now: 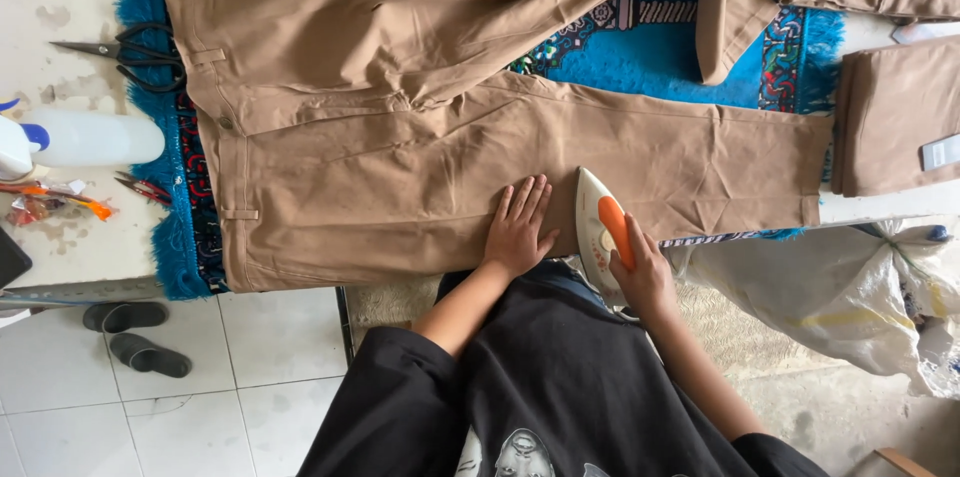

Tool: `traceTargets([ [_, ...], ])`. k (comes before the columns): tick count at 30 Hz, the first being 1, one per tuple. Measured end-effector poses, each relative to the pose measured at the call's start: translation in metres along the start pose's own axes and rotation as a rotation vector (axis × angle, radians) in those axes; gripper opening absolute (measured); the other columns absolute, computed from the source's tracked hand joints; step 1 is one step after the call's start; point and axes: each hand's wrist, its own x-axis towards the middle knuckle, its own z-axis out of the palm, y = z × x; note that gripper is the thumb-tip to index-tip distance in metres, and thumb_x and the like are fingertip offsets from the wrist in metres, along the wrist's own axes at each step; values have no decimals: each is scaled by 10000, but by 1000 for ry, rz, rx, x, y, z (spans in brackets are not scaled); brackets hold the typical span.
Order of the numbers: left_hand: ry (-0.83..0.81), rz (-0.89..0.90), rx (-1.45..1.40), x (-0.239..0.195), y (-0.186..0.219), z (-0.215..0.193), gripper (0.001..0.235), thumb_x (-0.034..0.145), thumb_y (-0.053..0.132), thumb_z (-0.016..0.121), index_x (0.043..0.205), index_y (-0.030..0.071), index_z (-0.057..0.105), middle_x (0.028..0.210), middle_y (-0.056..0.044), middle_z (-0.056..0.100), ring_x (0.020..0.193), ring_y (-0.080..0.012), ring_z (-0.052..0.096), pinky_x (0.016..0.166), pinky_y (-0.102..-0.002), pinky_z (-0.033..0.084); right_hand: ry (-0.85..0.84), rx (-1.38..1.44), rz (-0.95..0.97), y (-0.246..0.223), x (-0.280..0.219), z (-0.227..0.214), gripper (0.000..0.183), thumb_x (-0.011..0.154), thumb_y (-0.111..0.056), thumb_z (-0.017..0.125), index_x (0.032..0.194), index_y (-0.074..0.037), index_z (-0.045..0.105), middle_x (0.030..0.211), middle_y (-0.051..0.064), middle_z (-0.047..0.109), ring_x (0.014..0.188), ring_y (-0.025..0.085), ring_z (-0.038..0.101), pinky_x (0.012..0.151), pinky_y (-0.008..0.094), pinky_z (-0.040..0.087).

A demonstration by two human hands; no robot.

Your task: The person sprays a pair of beige trousers with water from a spray bottle, then uses an electric iron to press the fabric on an ironing board. The person repeatedly irons the same leg section of the trousers while holding the fabric with the other hand.

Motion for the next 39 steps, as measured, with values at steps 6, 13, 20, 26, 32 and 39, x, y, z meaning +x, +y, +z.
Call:
traceTargets([
  [6, 180, -65, -122, 53, -9, -6, 494, 1002, 418, 442, 1347, 99, 596, 1253, -97, 621, 1224, -284, 570, 1005, -482, 432, 64, 13, -32, -7, 53, 12, 714, 836, -273, 694, 1523, -201, 512, 1154, 216, 660, 983, 501, 681, 823, 569, 562],
  [13, 380, -11, -21, 217, -67, 19, 148, 856, 355, 626, 904, 233, 558, 863, 26, 557, 868, -238, 576, 757, -431, 444, 28, 289, 195, -44, 94, -7, 719, 811, -348, 755, 1498, -355, 543, 883, 121, 746, 807, 347, 746, 805, 486, 580],
  [20, -167, 204, -75, 280, -81, 38, 310, 755, 360, 826, 863, 116, 668, 942, -114, 622, 977, -351, 605, 887, -497, 484, -116, 217, 383, -45, 55, -12, 737, 830, -386, 704, 1527, -408, 466, 868, 248, 744, 912, 440, 728, 858, 546, 539],
  [26, -458, 21, -59, 299, -68, 14, 202, 834, 385, 762, 929, 213, 716, 990, -41, 746, 1035, -308, 712, 910, -488, 533, -129, 246, 408, -57, 44, -23, 726, 838, -375, 706, 1522, -420, 465, 1029, 293, 732, 1022, 494, 687, 928, 566, 519],
  [32, -441, -177, -339, 290, -65, -34, 268, 763, 273, 867, 927, 168, 683, 947, -64, 742, 1048, -315, 718, 922, -465, 568, -150, 229, 405, -57, 56, -22, 742, 834, -393, 707, 1526, -453, 447, 1002, 300, 733, 1018, 483, 690, 931, 557, 530],
  [39, -416, -8, -71, 268, -72, -69, 261, 823, 366, 759, 957, 220, 588, 969, -80, 745, 1146, -303, 627, 1062, -447, 421, -69, 240, 326, -73, 108, -23, 695, 861, -340, 695, 1523, -369, 486, 1007, 320, 721, 1004, 498, 687, 906, 566, 534],
])
